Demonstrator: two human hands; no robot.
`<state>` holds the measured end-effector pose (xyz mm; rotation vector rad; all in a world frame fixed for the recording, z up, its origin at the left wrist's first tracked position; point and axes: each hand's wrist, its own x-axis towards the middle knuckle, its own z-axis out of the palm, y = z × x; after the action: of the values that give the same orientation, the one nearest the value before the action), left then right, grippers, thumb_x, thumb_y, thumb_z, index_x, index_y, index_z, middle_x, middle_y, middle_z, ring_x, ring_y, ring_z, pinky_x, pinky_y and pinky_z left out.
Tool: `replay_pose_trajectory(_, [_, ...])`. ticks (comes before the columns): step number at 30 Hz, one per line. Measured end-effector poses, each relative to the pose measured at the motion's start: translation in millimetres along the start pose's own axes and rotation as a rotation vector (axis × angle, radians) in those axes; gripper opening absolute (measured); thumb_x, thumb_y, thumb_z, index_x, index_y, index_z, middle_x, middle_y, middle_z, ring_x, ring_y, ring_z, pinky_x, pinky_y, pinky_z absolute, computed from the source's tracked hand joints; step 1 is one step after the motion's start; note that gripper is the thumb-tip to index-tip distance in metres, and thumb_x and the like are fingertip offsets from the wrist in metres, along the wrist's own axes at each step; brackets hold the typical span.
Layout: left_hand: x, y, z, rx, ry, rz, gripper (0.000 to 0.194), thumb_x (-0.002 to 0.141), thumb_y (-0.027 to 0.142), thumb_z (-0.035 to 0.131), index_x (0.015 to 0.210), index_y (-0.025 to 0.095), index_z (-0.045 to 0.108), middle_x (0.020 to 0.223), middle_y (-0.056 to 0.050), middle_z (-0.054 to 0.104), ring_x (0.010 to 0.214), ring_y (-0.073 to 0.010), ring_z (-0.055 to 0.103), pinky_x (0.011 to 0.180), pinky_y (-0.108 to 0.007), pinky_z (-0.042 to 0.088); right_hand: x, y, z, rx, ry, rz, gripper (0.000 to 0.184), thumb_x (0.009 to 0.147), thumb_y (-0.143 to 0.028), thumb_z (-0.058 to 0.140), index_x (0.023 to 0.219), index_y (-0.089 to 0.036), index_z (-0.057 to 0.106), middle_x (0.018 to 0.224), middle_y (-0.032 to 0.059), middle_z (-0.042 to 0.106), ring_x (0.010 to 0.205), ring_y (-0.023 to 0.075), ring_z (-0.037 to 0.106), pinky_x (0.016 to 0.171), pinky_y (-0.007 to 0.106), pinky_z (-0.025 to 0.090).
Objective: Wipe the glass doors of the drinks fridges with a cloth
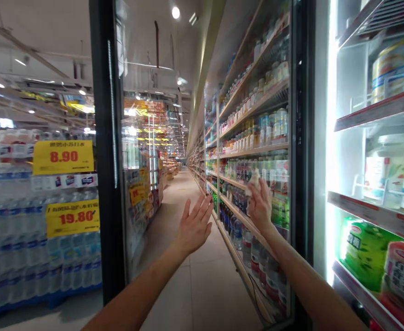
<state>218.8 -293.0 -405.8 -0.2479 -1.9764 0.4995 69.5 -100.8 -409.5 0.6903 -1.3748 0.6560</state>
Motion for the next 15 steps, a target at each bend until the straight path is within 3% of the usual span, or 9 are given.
replay_pose_trajectory(2, [-10, 5, 3.7, 0.002, 0.008, -0.002, 0.050, 0.084, 0.033, 0.044, 0.132, 0.020, 0.039, 0.142, -0.005, 0.034, 0.135, -0.0213, 0.022, 0.113, -0.045, 0.001, -6, -3, 2, -0.018, 0.036, 0.103, 0.049, 0.081, -0.009, 0.039, 0.126, -0.027, 0.047, 0.147, 0.0071, 0.026, 0.135, 0.0245, 0.024, 0.105, 0.054, 0.030])
replay_pose_trajectory(3, [-15, 7, 5.6, 0.003, 0.016, 0.000, 0.050, 0.084, 0.034, 0.044, 0.132, 0.020, 0.040, 0.141, -0.005, 0.035, 0.135, -0.0212, 0.022, 0.113, -0.045, 0.000, -15, -9, 1, -0.002, -0.006, 0.047, 0.048, 0.081, -0.009, 0.039, 0.124, -0.027, 0.049, 0.147, 0.0067, 0.026, 0.135, 0.0245, 0.024, 0.106, 0.053, 0.029])
replay_pose_trajectory(6, [-33, 9, 10.4, 0.007, 0.025, 0.026, 0.050, 0.083, 0.034, 0.047, 0.130, 0.019, 0.042, 0.140, -0.005, 0.037, 0.136, -0.0207, 0.021, 0.113, -0.043, 0.001, -50, -29, -6, 0.079, -0.221, -0.320, 0.046, 0.080, -0.007, 0.044, 0.118, -0.031, 0.054, 0.144, 0.0025, 0.032, 0.134, 0.0230, 0.027, 0.107, 0.049, 0.029])
replay_pose_trajectory(8, [-42, 10, 12.2, 0.012, 0.021, 0.050, 0.051, 0.082, 0.034, 0.048, 0.130, 0.019, 0.042, 0.140, -0.005, 0.037, 0.136, -0.0206, 0.020, 0.113, -0.043, 0.003, -61, -27, -11, 0.089, -0.281, -0.423, 0.046, 0.080, -0.006, 0.045, 0.117, -0.031, 0.054, 0.144, 0.0009, 0.033, 0.133, 0.0222, 0.029, 0.107, 0.048, 0.029])
replay_pose_trajectory(13, [-53, 20, 15.5, -0.006, 0.006, 0.053, 0.048, 0.082, 0.031, 0.047, 0.129, 0.019, 0.044, 0.140, -0.004, 0.037, 0.136, -0.0200, 0.018, 0.113, -0.045, 0.000, -45, 11, -13, -0.009, -0.017, 0.011, 0.050, 0.080, -0.006, 0.043, 0.125, -0.027, 0.048, 0.149, 0.0046, 0.022, 0.135, 0.0263, 0.026, 0.105, 0.053, 0.031])
replay_pose_trajectory(15, [-60, 29, 19.3, -0.027, -0.001, 0.071, 0.047, 0.082, 0.030, 0.047, 0.128, 0.019, 0.045, 0.141, -0.004, 0.037, 0.137, -0.0199, 0.017, 0.113, -0.046, -0.001, -58, 10, -17, -0.005, -0.047, -0.008, 0.051, 0.080, -0.006, 0.043, 0.126, -0.027, 0.047, 0.149, 0.0051, 0.021, 0.135, 0.0274, 0.025, 0.104, 0.055, 0.031])
